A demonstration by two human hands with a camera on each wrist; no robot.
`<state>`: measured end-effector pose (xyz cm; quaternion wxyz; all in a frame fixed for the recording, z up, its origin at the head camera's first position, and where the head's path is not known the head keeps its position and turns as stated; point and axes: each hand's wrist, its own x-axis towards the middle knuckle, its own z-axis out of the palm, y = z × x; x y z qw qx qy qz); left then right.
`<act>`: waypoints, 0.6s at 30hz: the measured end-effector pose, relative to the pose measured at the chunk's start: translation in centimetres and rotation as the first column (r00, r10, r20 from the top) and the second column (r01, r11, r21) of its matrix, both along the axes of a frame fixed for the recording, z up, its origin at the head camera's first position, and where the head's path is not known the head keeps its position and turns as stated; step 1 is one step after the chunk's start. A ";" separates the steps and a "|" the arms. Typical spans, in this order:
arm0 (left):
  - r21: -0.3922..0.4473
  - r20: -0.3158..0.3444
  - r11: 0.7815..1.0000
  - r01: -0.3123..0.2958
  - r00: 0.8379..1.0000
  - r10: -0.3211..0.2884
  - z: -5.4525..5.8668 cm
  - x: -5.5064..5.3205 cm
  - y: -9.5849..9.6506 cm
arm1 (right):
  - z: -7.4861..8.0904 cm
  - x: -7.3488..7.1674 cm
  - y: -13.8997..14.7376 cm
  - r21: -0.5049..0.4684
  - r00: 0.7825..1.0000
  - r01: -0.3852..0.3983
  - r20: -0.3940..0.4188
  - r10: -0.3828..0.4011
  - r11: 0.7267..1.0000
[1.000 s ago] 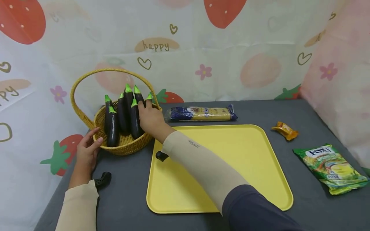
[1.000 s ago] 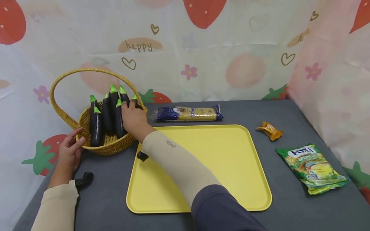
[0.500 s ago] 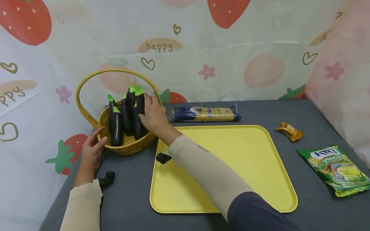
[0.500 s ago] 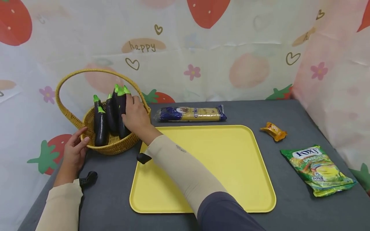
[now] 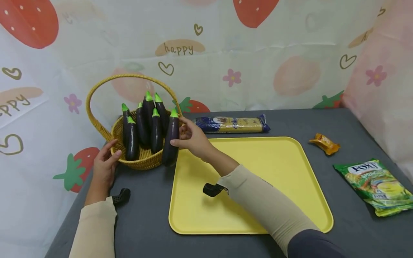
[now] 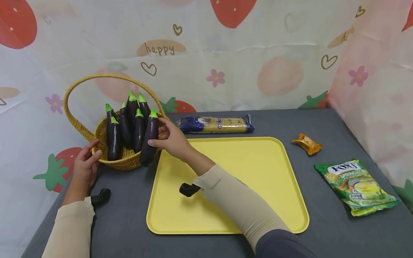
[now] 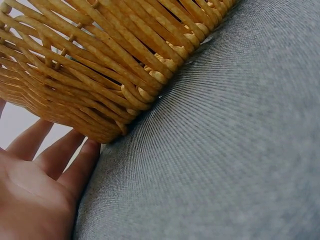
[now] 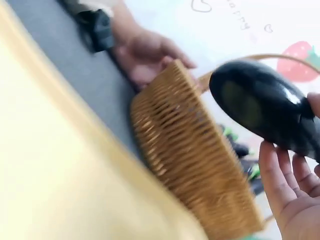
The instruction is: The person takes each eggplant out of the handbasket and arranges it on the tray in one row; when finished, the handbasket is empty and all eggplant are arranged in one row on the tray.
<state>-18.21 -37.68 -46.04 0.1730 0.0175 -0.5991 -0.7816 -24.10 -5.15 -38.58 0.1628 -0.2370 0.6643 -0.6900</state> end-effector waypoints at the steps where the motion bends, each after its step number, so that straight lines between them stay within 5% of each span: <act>1: -0.002 -0.002 1.000 -0.002 1.000 0.002 0.0 0.0 0.0 | -0.5 0.2 0.5 -0.021 0.999 -0.007 0.038 0.008 1.000; 9: 0.013 -0.043 1.000 0.005 0.999 -0.004 -0.3 0.1 -0.5 | -3.9 1.0 2.5 -0.033 0.982 -0.037 0.183 0.042 0.999; 18: -0.009 -0.013 1.000 0.010 1.000 -0.010 -0.3 -0.1 -0.1 | -6.1 1.1 3.1 0.102 0.972 -0.050 0.233 0.025 0.994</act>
